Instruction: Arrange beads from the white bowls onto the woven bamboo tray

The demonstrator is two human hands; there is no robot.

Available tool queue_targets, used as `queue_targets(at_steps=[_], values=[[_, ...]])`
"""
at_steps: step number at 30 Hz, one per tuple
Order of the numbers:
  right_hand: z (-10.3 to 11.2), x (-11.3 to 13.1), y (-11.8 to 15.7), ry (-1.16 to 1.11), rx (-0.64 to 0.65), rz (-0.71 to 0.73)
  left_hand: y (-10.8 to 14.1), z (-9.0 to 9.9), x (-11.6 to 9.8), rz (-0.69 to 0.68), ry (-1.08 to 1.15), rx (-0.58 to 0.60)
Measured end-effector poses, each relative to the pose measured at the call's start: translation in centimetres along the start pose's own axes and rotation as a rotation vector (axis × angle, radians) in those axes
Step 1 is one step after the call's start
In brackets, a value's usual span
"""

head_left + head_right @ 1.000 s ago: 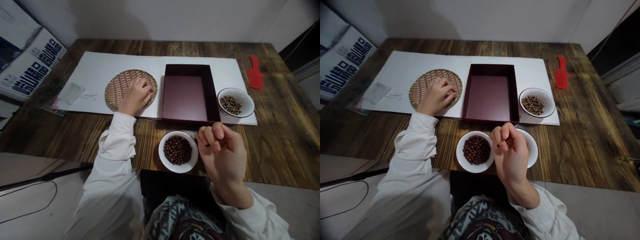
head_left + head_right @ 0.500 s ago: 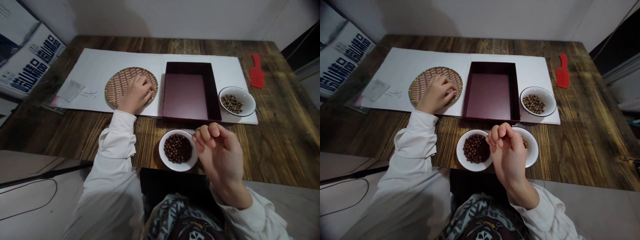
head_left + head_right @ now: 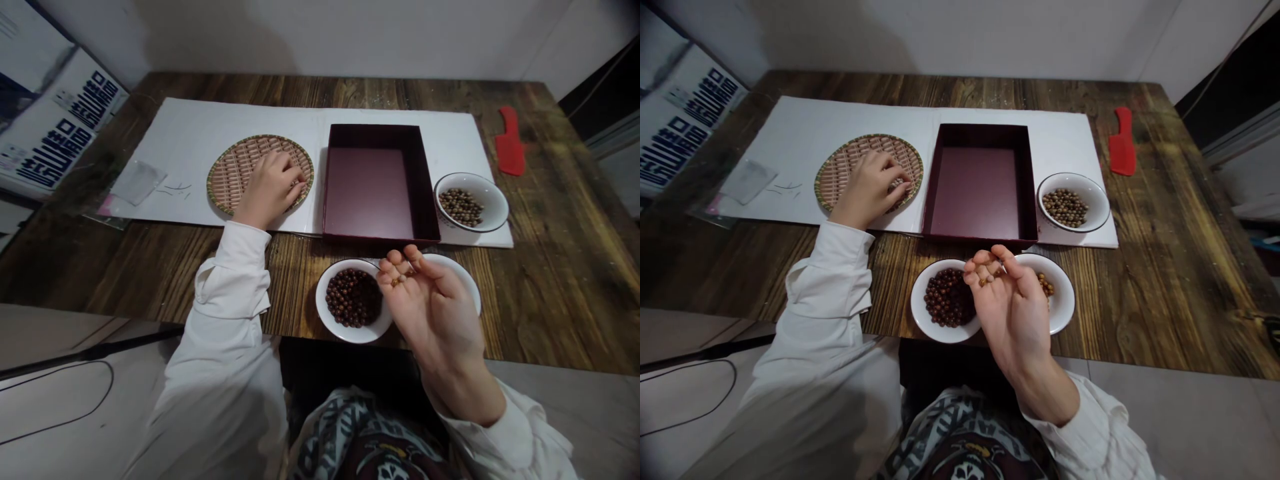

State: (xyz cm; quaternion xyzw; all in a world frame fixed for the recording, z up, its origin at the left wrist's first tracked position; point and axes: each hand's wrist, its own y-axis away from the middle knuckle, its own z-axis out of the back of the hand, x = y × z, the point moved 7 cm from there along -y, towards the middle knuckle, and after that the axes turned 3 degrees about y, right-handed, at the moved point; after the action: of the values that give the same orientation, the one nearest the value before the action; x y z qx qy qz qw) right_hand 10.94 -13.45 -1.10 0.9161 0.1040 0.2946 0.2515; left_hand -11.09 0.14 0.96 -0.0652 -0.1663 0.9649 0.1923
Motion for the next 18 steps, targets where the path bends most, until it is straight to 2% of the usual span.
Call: queue_targets(at_steps=[8, 18], values=[[0.44, -0.11, 0.08, 0.034, 0.031, -0.003, 0.09, -0.39, 0.36, 0.019, 0.041, -0.021], [0.53, -0.16, 0.39, 0.044, 0.058, -0.013, 0.02, 0.23, -0.13, -0.002, -0.067, -0.010]])
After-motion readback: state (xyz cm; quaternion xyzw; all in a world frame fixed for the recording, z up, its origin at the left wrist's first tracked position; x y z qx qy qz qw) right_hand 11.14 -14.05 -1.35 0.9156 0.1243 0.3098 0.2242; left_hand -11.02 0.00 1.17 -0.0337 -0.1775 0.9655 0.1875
